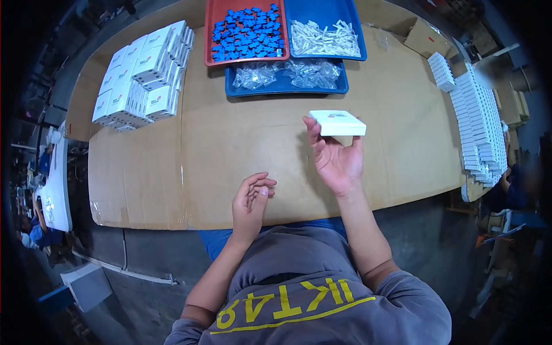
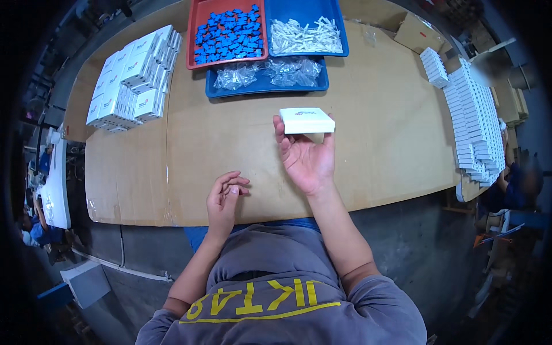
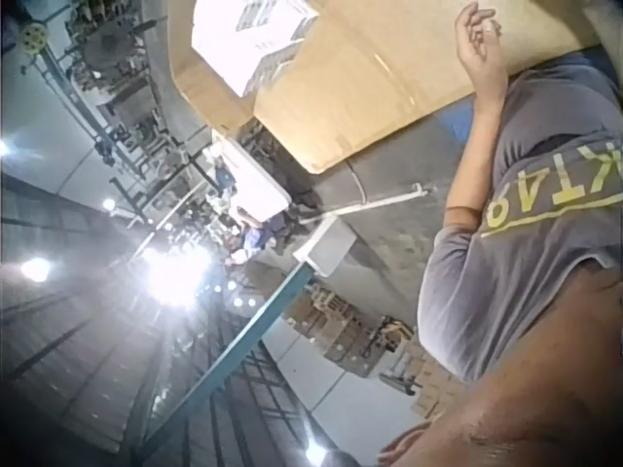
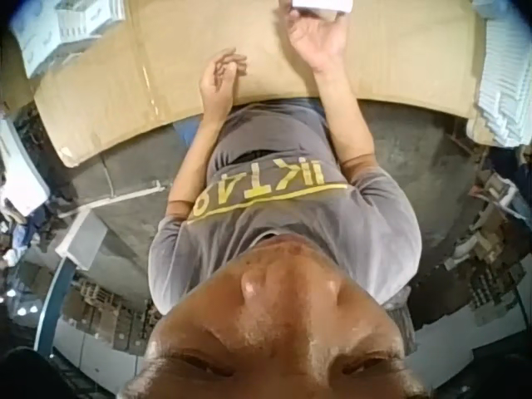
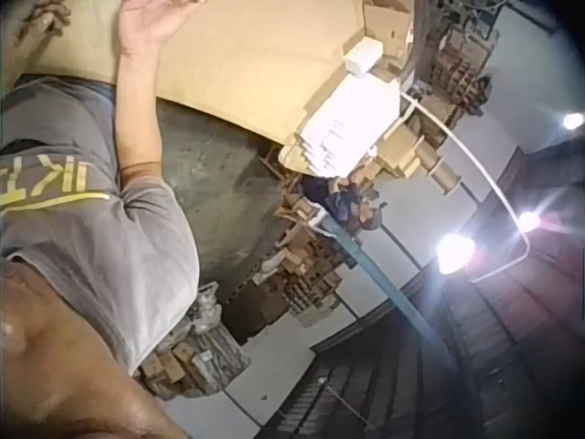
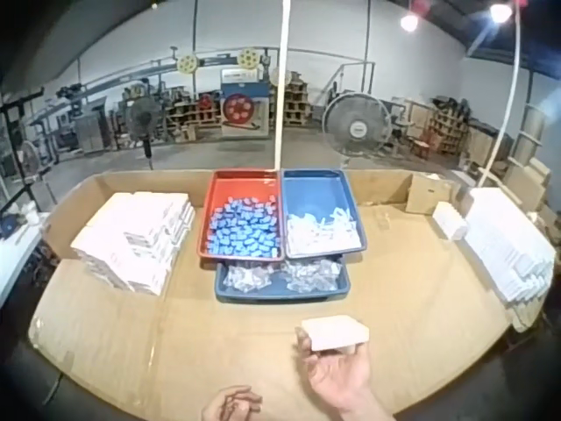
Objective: Assembling product boxes and inserting various small components into them at a factory workstation.
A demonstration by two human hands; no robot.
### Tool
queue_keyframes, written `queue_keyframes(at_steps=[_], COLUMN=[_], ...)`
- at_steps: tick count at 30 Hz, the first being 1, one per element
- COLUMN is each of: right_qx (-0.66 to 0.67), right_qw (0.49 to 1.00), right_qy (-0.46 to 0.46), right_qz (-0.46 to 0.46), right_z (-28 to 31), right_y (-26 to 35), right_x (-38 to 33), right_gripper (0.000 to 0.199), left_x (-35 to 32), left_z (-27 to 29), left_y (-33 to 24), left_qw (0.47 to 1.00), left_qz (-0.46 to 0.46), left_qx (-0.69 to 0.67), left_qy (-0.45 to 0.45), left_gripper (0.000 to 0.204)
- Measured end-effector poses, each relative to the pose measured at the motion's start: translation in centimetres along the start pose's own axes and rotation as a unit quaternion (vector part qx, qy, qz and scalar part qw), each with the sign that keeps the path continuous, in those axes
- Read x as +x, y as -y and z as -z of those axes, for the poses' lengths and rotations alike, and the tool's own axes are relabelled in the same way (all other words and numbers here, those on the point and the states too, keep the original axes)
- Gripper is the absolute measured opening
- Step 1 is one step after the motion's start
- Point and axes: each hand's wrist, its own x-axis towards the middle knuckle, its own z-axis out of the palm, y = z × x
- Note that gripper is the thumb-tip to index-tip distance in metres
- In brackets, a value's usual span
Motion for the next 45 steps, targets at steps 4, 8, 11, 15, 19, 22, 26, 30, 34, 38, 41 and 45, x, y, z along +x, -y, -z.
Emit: queue_keyframes(at_steps=[4,8,11,15,19,22,26,30,34,38,41,45], right_qx=[-0.051,-0.491,-0.583,-0.531,-0.703,-0.651,-0.646,-0.657,-0.682,-0.689,-0.699,-0.717], right_qw=[0.997,0.871,0.805,0.806,0.489,0.471,0.437,0.373,0.258,0.241,0.258,0.194], right_qy=[0.037,-0.012,-0.097,-0.156,-0.274,-0.319,-0.331,-0.353,-0.438,-0.487,-0.441,-0.459], right_qz=[-0.038,0.011,0.056,0.209,0.437,0.503,0.531,0.553,0.526,0.479,0.501,0.488], right_z=[0.2,2.4,2.2,1.4,2.0,-0.6,-1.9,-3.4,-4.8,-6.0,-6.3,-6.8], right_y=[1.2,4.3,7.3,14.7,27.6,34.9,46.6,56.0,63.5,64.4,66.5,68.8], right_x=[-0.6,-1.6,-2.2,-4.1,-4.0,-3.8,-4.6,-3.4,-4.6,-1.5,-1.0,-0.3], right_gripper=[0.095,0.068,0.065,0.077,0.092,0.094,0.095,0.100,0.103,0.106,0.109,0.107], left_x=[0.6,0.6,0.5,1.4,3.0,4.0,5.1,5.6,5.7,5.8,6.0,5.9], left_z=[-0.8,-0.9,-1.3,-2.9,-4.9,-6.0,-6.8,-7.6,-8.5,-8.4,-8.5,-8.5], left_y=[0.9,1.0,1.1,1.8,2.7,2.0,4.2,3.6,4.3,3.6,4.2,5.1], left_qw=[0.999,0.999,0.999,0.993,0.982,0.965,0.926,0.894,0.892,0.878,0.875,0.885], left_qz=[-0.007,0.011,0.014,-0.008,-0.046,-0.094,-0.161,-0.191,-0.186,-0.175,-0.169,-0.156], left_qx=[-0.003,0.031,0.046,0.114,0.180,0.240,0.331,0.398,0.406,0.441,0.447,0.435], left_qy=[0.034,0.015,0.016,0.024,0.044,0.051,0.077,0.074,0.075,0.069,0.076,0.066], left_gripper=[0.032,0.031,0.031,0.028,0.024,0.022,0.025,0.028,0.030,0.031,0.031,0.032])
